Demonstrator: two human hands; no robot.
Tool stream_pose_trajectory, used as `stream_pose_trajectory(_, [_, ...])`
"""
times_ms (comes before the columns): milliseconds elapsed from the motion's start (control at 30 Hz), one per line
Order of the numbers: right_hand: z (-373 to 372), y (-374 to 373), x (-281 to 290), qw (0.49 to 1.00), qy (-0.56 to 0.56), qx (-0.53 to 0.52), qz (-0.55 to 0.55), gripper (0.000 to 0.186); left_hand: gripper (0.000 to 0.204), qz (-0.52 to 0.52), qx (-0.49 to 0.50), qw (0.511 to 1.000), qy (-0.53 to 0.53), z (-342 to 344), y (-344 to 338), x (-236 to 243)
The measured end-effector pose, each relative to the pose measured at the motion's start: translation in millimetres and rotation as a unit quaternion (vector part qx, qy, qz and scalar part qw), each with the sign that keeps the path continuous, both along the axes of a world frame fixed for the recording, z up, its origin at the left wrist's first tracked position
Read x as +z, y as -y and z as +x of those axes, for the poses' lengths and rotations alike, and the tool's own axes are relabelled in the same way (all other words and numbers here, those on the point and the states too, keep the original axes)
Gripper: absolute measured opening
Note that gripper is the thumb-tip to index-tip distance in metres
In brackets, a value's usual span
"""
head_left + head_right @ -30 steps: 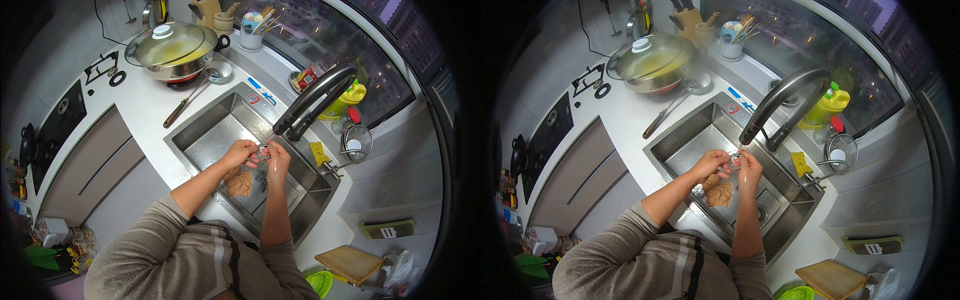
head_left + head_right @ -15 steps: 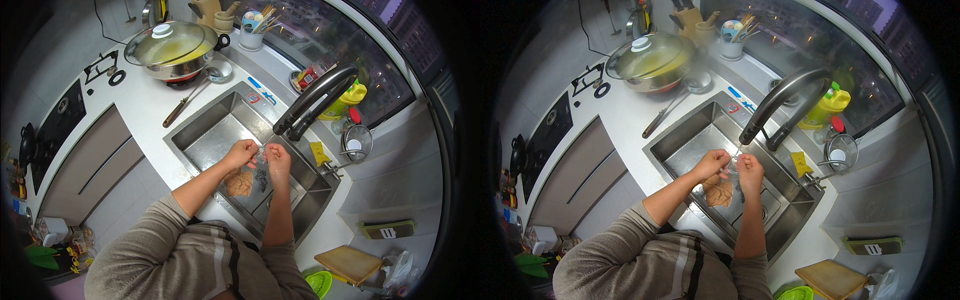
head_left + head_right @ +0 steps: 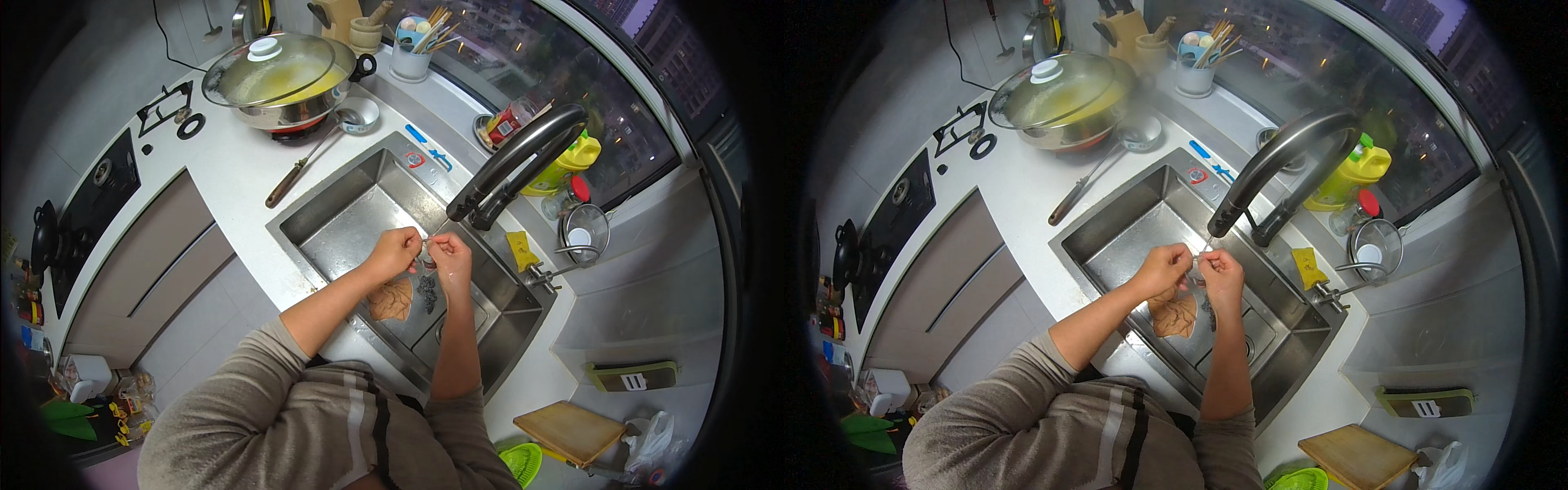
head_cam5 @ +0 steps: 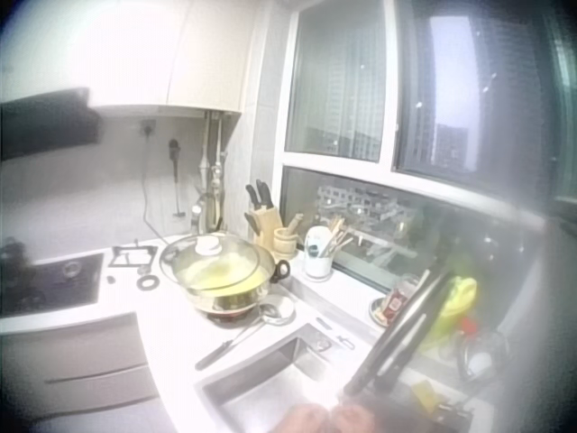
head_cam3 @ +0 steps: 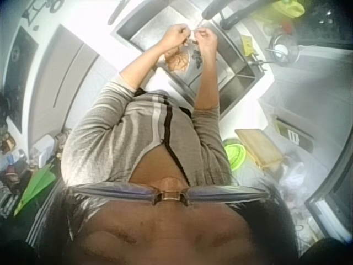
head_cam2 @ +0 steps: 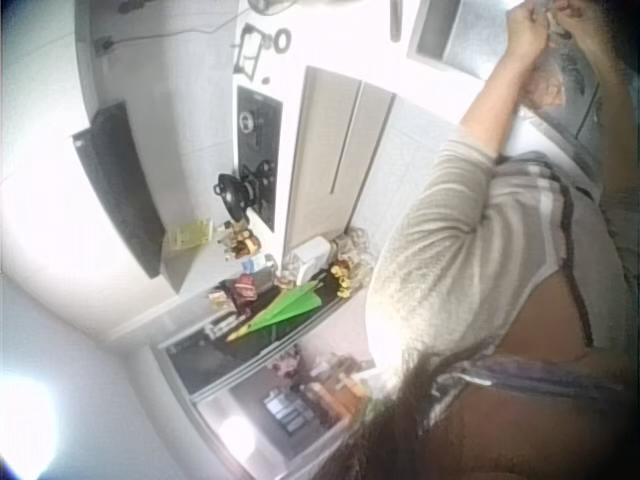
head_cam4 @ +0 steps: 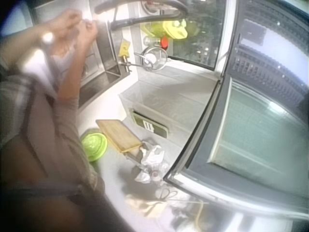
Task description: The person scrubs a small ring under running water in the kitchen sink, then uses a toothbrush to clean the ring's surface. The ring is rinsed again and held in the hands.
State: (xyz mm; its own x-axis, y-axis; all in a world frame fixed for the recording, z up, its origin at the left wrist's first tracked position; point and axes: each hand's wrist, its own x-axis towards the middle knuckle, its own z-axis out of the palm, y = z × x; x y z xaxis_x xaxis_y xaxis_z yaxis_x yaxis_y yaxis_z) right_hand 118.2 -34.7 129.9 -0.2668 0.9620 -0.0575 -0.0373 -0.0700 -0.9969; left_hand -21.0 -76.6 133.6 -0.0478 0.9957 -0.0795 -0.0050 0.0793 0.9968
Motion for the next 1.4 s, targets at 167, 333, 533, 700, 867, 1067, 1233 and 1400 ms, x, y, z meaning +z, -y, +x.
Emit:
stream_pose_trajectory(167, [3, -4, -4, 1.0, 0.021, 0.015, -0.007, 0.004, 0.02, -0.003, -0.011, 1.0, 0.014, -1, 0, -5])
stream_pose_trajectory(333, [4, -3, 3, 1.0, -0.005, 0.0, -0.017, 0.005, 0.02, -0.02, 0.003, 0.999, 0.029, 1, -3, 2])
stream_pose_trajectory(533, [6, -3, 4, 1.0, 0.015, 0.003, -0.023, 0.005, 0.02, -0.007, -0.008, 1.0, 0.004, 2, -2, 3])
stream_pose_trajectory(700, [6, -3, 4, 0.999, 0.016, -0.004, -0.037, 0.006, 0.019, -0.006, -0.005, 1.0, 0.004, 2, -3, 2])
stream_pose_trajectory(867, [4, -2, 5, 0.999, 0.007, -0.005, -0.032, 0.007, 0.02, -0.004, 0.001, 1.0, 0.003, 2, -3, 1])
stream_pose_trajectory(1067, [0, -1, 5, 1.0, 0.014, -0.001, -0.014, 0.008, 0.021, 0.004, 0.006, 1.0, -0.012, 0, -2, 2])
stream_pose_trajectory(1233, [1, -4, -2, 0.999, 0.0, -0.036, -0.013, 0.01, 0.021, -0.026, 0.017, 0.999, 0.041, 3, -4, 9])
stream_pose_trajectory(1400, [-4, -5, -10, 0.985, -0.031, -0.167, 0.03, 0.009, 0.014, -0.051, -0.025, 0.984, 0.171, 4, -16, -21])
